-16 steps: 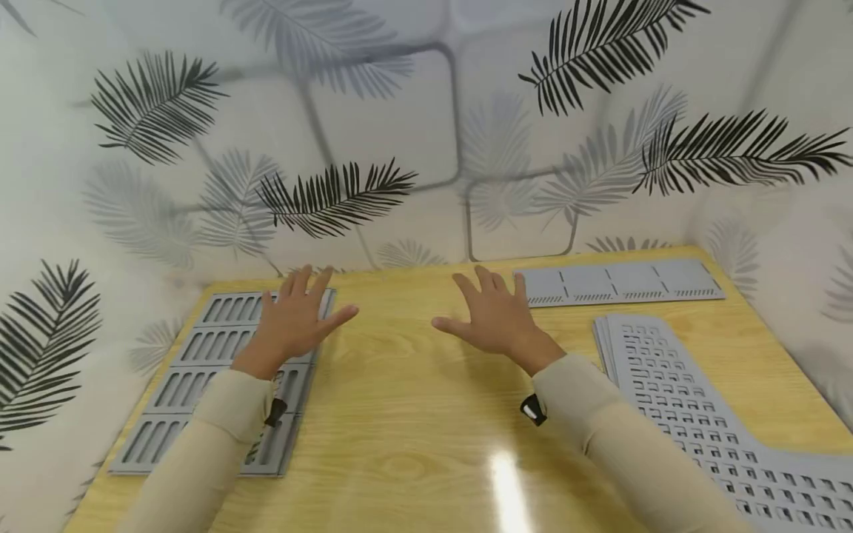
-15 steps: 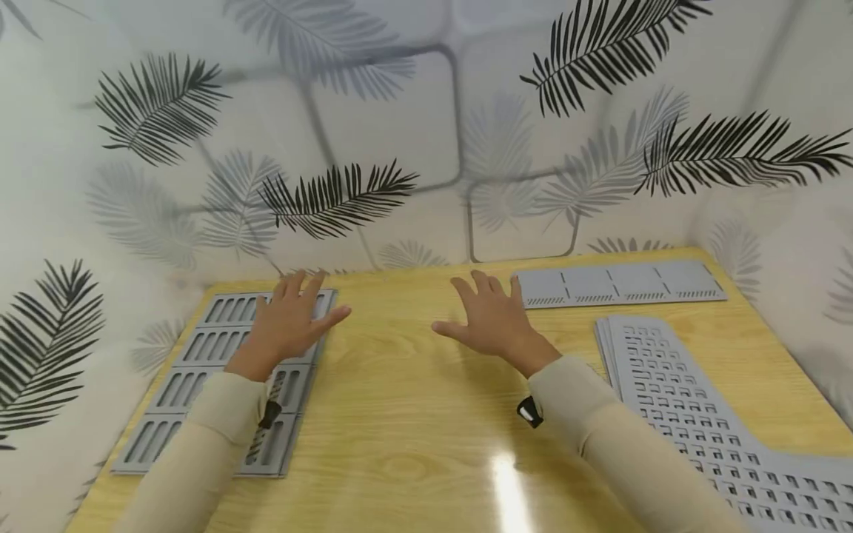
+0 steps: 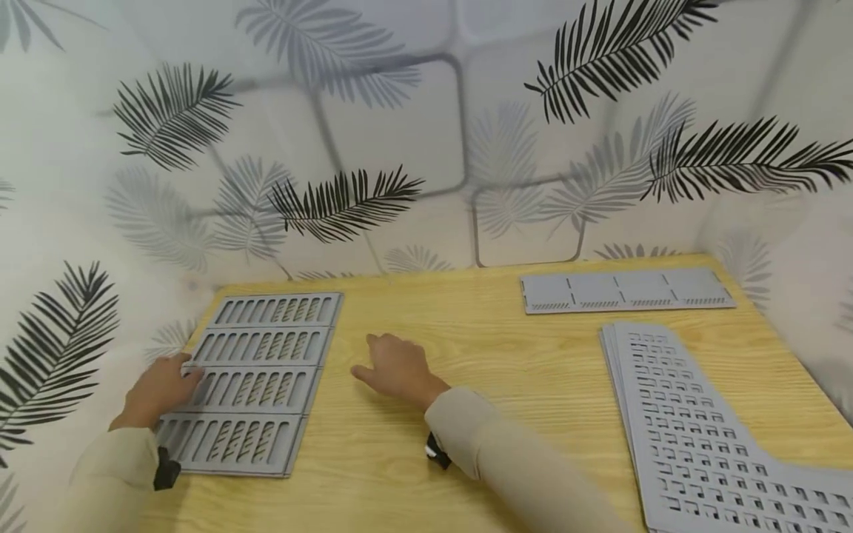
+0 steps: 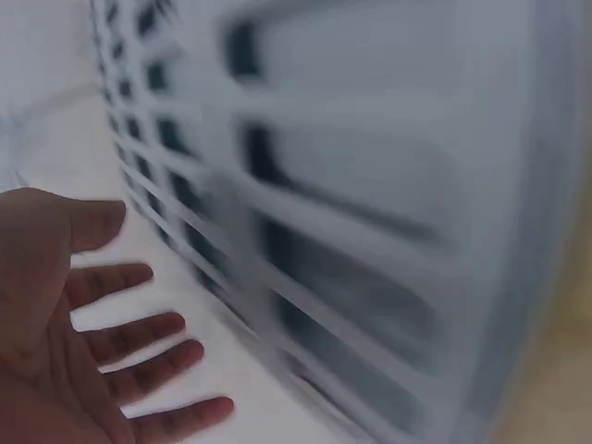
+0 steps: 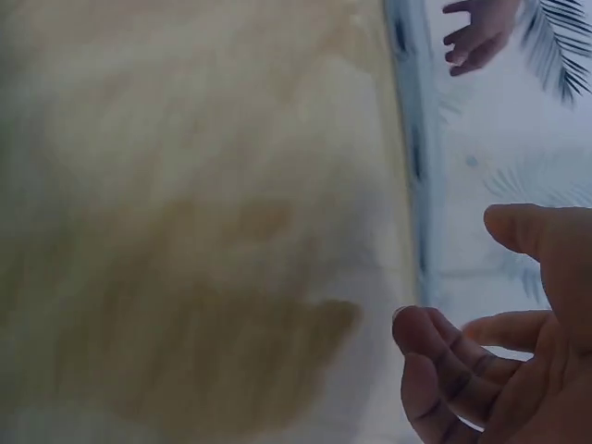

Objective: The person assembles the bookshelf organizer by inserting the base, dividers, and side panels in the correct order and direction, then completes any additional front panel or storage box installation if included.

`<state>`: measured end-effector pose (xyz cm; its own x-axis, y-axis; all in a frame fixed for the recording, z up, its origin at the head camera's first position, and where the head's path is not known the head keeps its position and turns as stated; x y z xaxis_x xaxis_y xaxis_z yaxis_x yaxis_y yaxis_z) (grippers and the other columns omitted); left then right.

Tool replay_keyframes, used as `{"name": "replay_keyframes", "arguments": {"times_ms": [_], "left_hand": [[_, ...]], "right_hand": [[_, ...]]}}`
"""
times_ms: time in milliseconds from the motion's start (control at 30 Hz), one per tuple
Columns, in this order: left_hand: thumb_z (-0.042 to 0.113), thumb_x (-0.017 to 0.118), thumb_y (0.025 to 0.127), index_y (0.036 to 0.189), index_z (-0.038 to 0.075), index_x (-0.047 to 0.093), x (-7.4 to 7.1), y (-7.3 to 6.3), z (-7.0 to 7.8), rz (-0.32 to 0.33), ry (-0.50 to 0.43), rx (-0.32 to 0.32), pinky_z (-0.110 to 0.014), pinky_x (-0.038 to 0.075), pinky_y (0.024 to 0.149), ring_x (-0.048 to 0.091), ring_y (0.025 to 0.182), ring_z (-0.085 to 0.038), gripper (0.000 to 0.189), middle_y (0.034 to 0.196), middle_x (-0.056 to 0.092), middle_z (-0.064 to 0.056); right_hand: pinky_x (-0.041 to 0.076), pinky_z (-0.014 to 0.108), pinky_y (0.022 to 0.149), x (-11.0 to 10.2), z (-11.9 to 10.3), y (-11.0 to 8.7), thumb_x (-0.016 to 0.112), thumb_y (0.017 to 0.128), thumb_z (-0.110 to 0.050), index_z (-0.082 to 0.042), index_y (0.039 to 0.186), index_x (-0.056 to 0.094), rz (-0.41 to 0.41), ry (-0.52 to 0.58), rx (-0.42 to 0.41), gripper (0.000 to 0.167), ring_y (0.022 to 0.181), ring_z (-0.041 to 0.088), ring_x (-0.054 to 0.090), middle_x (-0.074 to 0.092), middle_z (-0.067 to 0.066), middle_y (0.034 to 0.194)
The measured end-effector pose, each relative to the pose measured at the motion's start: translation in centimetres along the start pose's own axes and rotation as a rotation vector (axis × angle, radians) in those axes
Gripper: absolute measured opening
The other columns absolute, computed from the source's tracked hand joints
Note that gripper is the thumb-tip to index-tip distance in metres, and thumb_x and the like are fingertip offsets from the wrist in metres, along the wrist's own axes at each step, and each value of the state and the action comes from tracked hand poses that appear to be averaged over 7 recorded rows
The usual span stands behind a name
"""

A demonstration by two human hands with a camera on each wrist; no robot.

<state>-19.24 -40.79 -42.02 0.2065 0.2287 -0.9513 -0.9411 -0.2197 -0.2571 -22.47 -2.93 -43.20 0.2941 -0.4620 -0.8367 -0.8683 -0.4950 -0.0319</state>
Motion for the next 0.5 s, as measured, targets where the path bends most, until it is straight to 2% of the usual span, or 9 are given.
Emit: {"name": "replay_keyframes", "arguments": {"times_ms": [67,100,167,233,300,367,500], "left_hand": [[0.031,0.039,0.101,0.143,-0.011,0.038,0.6,0.1,-1.7,-0.008,-0.033,-0.044,-0.069,0.047,0.09,0.047,0.123,-0.061,0.06,0.14,0.041,-0.042],[0.03,0.04,0.101,0.142,-0.011,0.039,0.9,0.1,-2.3,-0.01,-0.045,-0.056,-0.067,0.049,0.09,0.05,0.121,-0.059,0.058,0.139,0.044,-0.041],[0.032,0.041,0.101,0.142,-0.011,0.038,1.3,0.2,-2.9,-0.018,-0.076,-0.083,-0.064,0.049,0.091,0.053,0.12,-0.057,0.06,0.139,0.046,-0.039],[0.034,0.041,0.101,0.144,-0.011,0.037,1.6,0.1,-3.2,-0.016,-0.1,-0.116,-0.063,0.049,0.092,0.054,0.12,-0.055,0.062,0.139,0.047,-0.039],[0.034,0.042,0.101,0.143,-0.013,0.037,1.6,0.1,-3.2,0.002,-0.113,-0.129,-0.062,0.05,0.092,0.055,0.118,-0.054,0.062,0.137,0.049,-0.039],[0.032,0.044,0.1,0.141,-0.014,0.04,1.6,0.1,-3.3,0.031,-0.121,-0.132,-0.061,0.051,0.091,0.057,0.116,-0.053,0.061,0.135,0.051,-0.039],[0.029,0.047,0.098,0.133,-0.016,0.048,1.4,0.0,-3.4,0.093,-0.136,-0.116,-0.058,0.053,0.086,0.063,0.107,-0.051,0.056,0.126,0.058,-0.038]], "right_hand": [[0.025,0.021,0.04,1.8,-1.0,0.7,0.064,0.095,-0.046,-0.006,0.149,0.045,-0.023,-0.011,-0.016,0.07,0.051,0.008,0.031,0.067,0.01,0.082],[0.028,0.022,0.04,2.6,-1.5,1.0,0.063,0.095,-0.047,-0.007,0.15,0.044,-0.033,-0.028,-0.018,0.071,0.053,0.008,0.035,0.068,0.01,0.088],[0.039,0.027,0.044,3.9,-2.5,1.4,0.061,0.096,-0.048,-0.01,0.153,0.041,-0.054,-0.022,-0.015,0.071,0.058,0.012,0.048,0.071,0.014,0.103],[0.052,0.034,0.057,4.9,-3.6,1.8,0.059,0.096,-0.05,-0.011,0.152,0.042,-0.058,-0.025,-0.014,0.071,0.075,0.019,0.063,0.068,0.015,0.124],[0.058,0.042,0.067,5.5,-4.5,2.2,0.058,0.096,-0.052,-0.008,0.151,0.043,-0.064,-0.01,-0.013,0.072,0.089,0.027,0.07,0.065,0.017,0.13],[0.059,0.046,0.076,6.0,-5.2,2.6,0.056,0.096,-0.052,-0.005,0.15,0.043,-0.068,0.005,-0.009,0.073,0.101,0.032,0.07,0.063,0.018,0.134],[0.058,0.046,0.079,6.7,-6.1,3.0,0.056,0.096,-0.052,0.002,0.145,0.047,-0.068,0.005,0.012,0.073,0.104,0.031,0.068,0.063,0.017,0.13]]}}
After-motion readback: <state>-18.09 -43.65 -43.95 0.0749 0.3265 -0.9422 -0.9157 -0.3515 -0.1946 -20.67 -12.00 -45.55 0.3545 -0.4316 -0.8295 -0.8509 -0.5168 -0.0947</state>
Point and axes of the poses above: each hand's wrist, its own y-axis towards the middle knuckle, its own x-axis out of the palm, z = x × y, the point moved 3 cm from there along y, towards the middle knuckle
